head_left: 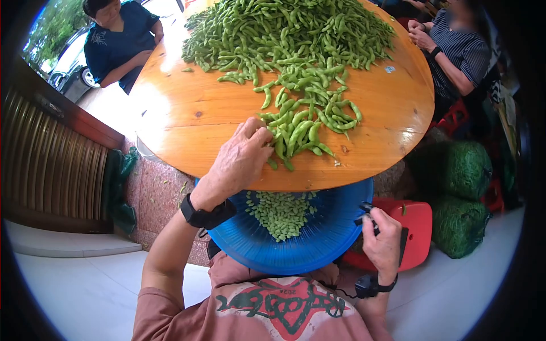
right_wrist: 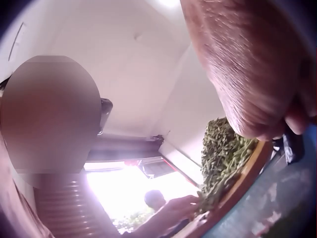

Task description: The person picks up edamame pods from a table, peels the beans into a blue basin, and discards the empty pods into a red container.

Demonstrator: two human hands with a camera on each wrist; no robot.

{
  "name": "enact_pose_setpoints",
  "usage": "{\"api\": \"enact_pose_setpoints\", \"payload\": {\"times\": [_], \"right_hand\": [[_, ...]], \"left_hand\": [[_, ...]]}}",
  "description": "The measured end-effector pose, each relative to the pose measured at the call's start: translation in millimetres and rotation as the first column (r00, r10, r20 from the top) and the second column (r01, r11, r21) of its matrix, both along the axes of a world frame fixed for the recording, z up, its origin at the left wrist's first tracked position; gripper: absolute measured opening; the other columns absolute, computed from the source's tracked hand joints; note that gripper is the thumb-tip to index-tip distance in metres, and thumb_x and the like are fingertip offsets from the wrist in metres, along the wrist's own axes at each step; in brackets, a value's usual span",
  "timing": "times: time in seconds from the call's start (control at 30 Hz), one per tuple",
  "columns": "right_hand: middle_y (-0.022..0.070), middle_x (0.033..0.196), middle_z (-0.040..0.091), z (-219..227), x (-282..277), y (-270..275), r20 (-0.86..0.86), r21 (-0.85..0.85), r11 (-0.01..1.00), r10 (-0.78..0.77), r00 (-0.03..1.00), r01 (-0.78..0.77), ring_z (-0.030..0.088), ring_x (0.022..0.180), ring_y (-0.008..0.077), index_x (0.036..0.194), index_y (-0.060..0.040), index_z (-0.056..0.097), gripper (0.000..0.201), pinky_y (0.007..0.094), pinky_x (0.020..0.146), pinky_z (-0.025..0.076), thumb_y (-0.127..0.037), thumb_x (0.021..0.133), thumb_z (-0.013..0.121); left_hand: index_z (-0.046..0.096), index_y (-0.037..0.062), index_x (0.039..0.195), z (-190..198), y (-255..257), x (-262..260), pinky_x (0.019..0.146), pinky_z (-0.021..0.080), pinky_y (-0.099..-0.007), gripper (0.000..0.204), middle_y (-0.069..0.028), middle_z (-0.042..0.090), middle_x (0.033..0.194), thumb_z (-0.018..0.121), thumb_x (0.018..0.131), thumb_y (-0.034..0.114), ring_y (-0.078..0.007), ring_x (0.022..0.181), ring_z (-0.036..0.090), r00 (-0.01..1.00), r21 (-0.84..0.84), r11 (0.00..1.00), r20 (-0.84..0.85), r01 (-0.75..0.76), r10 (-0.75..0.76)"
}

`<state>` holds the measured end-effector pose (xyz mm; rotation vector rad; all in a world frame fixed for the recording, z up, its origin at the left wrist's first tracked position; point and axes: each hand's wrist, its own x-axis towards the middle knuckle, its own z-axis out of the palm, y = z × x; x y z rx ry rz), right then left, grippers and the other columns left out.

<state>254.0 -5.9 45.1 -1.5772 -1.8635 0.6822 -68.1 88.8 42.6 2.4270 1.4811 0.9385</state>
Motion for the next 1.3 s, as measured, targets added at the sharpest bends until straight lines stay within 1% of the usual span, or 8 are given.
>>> {"api": "enact_pose_setpoints", "payload": {"times": [0.3, 0.4, 0.47, 0.57, 0.7, 0.8, 1.1, 1.3], "right_hand": [[0.0149, 0.073, 0.057, -7.5, -45.6, 5.9, -0.183, 0.056, 0.992, 0.124, 0.975, -0.116, 0.060, 0.060, 0.0287, 0.090, 0.0028, 0.059, 0.003, 0.0367, 0.057, 0.047, 0.002, 0.088, 0.061], [0.0063, 0.067, 0.053, -13.1, -54.5, 1.3, -0.421, -0.137, 0.987, 0.020, 0.907, -0.085, 0.054, 0.055, 0.0131, 0.088, 0.0024, 0.059, 0.006, 0.0304, 0.051, 0.043, -0.002, 0.092, 0.062], [-0.0015, 0.065, 0.049, -6.2, -62.3, 1.3, -0.715, -0.345, 0.916, -0.113, 0.690, -0.207, 0.048, 0.056, 0.0039, 0.086, 0.0006, 0.058, 0.012, 0.0248, 0.049, 0.039, -0.006, 0.096, 0.060], [-0.0035, 0.065, 0.047, -8.0, -64.0, 4.0, -0.791, -0.404, 0.862, -0.161, 0.590, -0.306, 0.044, 0.054, 0.0028, 0.083, -0.0025, 0.055, 0.017, 0.0222, 0.047, 0.035, -0.008, 0.099, 0.058], [-0.0037, 0.064, 0.046, -15.2, -63.0, 4.7, -0.825, -0.481, 0.792, -0.263, 0.500, -0.375, 0.043, 0.054, 0.0026, 0.083, -0.0036, 0.055, 0.017, 0.0219, 0.046, 0.033, -0.008, 0.099, 0.058], [-0.0043, 0.064, 0.045, -18.5, -60.5, 3.4, -0.814, -0.491, 0.782, -0.256, 0.521, -0.383, 0.043, 0.054, 0.0028, 0.085, -0.0038, 0.056, 0.015, 0.0213, 0.047, 0.033, -0.009, 0.100, 0.058], [-0.0032, 0.070, 0.044, -21.1, -58.8, 1.5, -0.818, -0.412, 0.826, -0.149, 0.555, -0.384, 0.046, 0.057, 0.0033, 0.089, -0.0002, 0.056, 0.013, 0.0209, 0.048, 0.035, -0.007, 0.100, 0.057], [-0.0039, 0.068, 0.045, -19.7, -57.3, -0.3, -0.806, -0.434, 0.807, -0.150, 0.573, -0.400, 0.045, 0.057, 0.0029, 0.084, -0.0037, 0.053, 0.019, 0.0210, 0.048, 0.036, -0.009, 0.101, 0.057]], "left_hand": [[0.059, 0.0003, 0.101, 0.4, -24.7, 19.0, 0.078, 0.051, -0.0412, 0.014, -0.0161, 0.058, 0.096, 0.062, 0.087, -0.002, -0.0346, 0.090, 0.061, 0.941, -0.026, 0.990, 0.306, -0.141, 0.142], [0.060, -0.0006, 0.105, 4.7, -64.0, 39.0, 0.064, 0.049, -0.0272, 0.009, -0.0028, 0.058, 0.078, 0.060, 0.099, 0.005, -0.0122, 0.070, 0.057, 0.738, -0.448, 0.845, 0.667, 0.292, 0.099], [0.061, -0.0002, 0.106, -3.2, -82.0, 53.1, 0.062, 0.048, -0.0233, 0.011, 0.0012, 0.057, 0.078, 0.058, 0.103, 0.010, -0.0057, 0.069, 0.055, 0.547, -0.560, 0.644, 0.798, 0.521, 0.252], [0.062, -0.0004, 0.104, -22.0, -91.9, 62.3, 0.060, 0.048, -0.0238, 0.012, 0.0010, 0.057, 0.073, 0.060, 0.102, 0.011, -0.0055, 0.066, 0.054, 0.526, -0.638, 0.562, 0.764, 0.526, 0.374], [0.063, -0.0010, 0.097, -26.2, -96.5, 68.5, 0.058, 0.049, -0.0268, 0.007, -0.0055, 0.063, 0.076, 0.067, 0.095, 0.004, -0.0095, 0.067, 0.061, 0.812, -0.521, 0.824, 0.566, 0.222, 0.139], [0.063, -0.0003, 0.097, -31.8, -95.9, 70.0, 0.061, 0.051, -0.0293, 0.010, -0.0099, 0.064, 0.075, 0.070, 0.091, 0.002, -0.0151, 0.066, 0.063, 0.849, -0.316, 0.933, 0.528, 0.171, 0.024], [0.063, -0.0004, 0.096, -22.8, -98.6, 66.4, 0.063, 0.052, -0.0326, 0.011, -0.0135, 0.066, 0.078, 0.070, 0.087, -0.002, -0.0239, 0.068, 0.066, 0.858, -0.488, 0.850, 0.506, 0.200, 0.088], [0.063, -0.0010, 0.094, -21.8, -100.9, 67.9, 0.061, 0.051, -0.0336, 0.011, -0.0142, 0.065, 0.078, 0.071, 0.086, -0.002, -0.0253, 0.068, 0.066, 0.873, -0.345, 0.922, 0.487, 0.175, 0.016]]}}
